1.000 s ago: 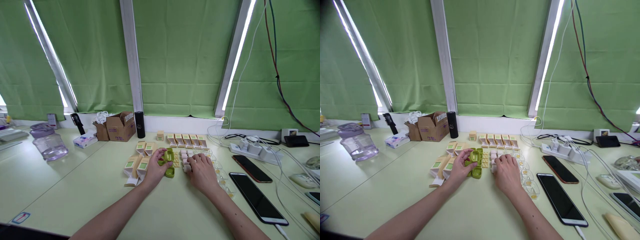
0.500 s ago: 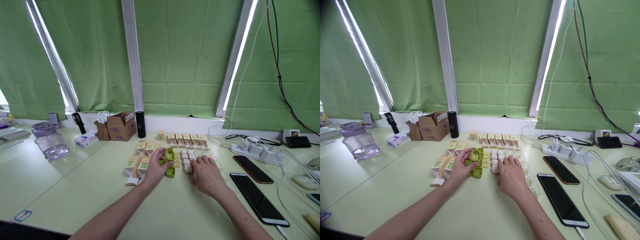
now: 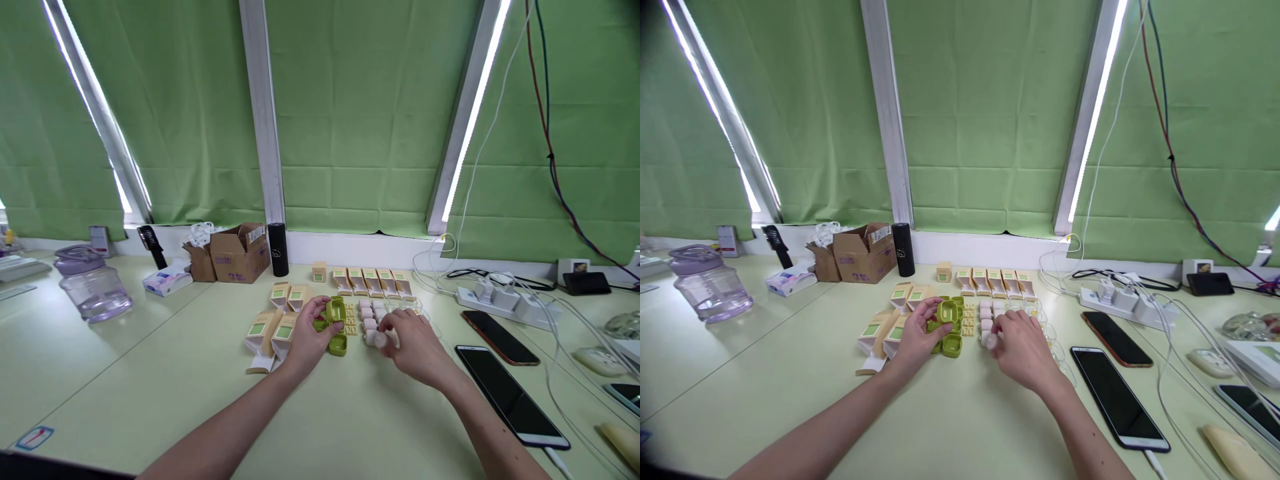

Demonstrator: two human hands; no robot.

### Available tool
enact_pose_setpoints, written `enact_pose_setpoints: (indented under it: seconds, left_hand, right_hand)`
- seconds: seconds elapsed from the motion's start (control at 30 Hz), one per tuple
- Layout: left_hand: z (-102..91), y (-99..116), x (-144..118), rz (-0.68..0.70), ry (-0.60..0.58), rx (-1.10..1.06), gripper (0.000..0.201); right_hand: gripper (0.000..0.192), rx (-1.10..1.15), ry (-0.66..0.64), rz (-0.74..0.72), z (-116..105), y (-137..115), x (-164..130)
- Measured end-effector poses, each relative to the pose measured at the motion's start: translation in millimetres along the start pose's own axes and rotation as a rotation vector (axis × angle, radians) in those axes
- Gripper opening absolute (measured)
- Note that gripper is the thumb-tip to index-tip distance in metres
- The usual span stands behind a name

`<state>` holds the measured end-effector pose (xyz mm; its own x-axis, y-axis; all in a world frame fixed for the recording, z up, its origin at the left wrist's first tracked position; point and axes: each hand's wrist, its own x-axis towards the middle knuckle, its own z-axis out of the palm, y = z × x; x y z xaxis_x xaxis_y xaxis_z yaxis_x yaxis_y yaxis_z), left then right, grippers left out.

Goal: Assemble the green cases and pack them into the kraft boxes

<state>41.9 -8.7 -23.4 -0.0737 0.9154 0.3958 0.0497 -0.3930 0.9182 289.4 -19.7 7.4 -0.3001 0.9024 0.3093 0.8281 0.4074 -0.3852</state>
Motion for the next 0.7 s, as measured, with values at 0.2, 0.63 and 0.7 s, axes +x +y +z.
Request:
enact_pose_setpoints:
  seconds: [0.2, 0.63, 0.7]
  left_hand:
    - [0.3, -2, 1, 0.021, 0.010, -0.004, 0.053]
    - [0.5, -3, 1, 0.042, -0.003, -0.029, 0.053]
    - [0.8, -3, 1, 0.041, -0.008, -0.028, 0.052]
  right_hand:
    - [0.040, 1.171, 0.000, 0.175, 4, -3, 11]
    - [0.046, 1.853, 0.049, 0.279, 31, -41, 26]
    - [0.048, 1.839, 0.100, 0.275, 38, -41, 24]
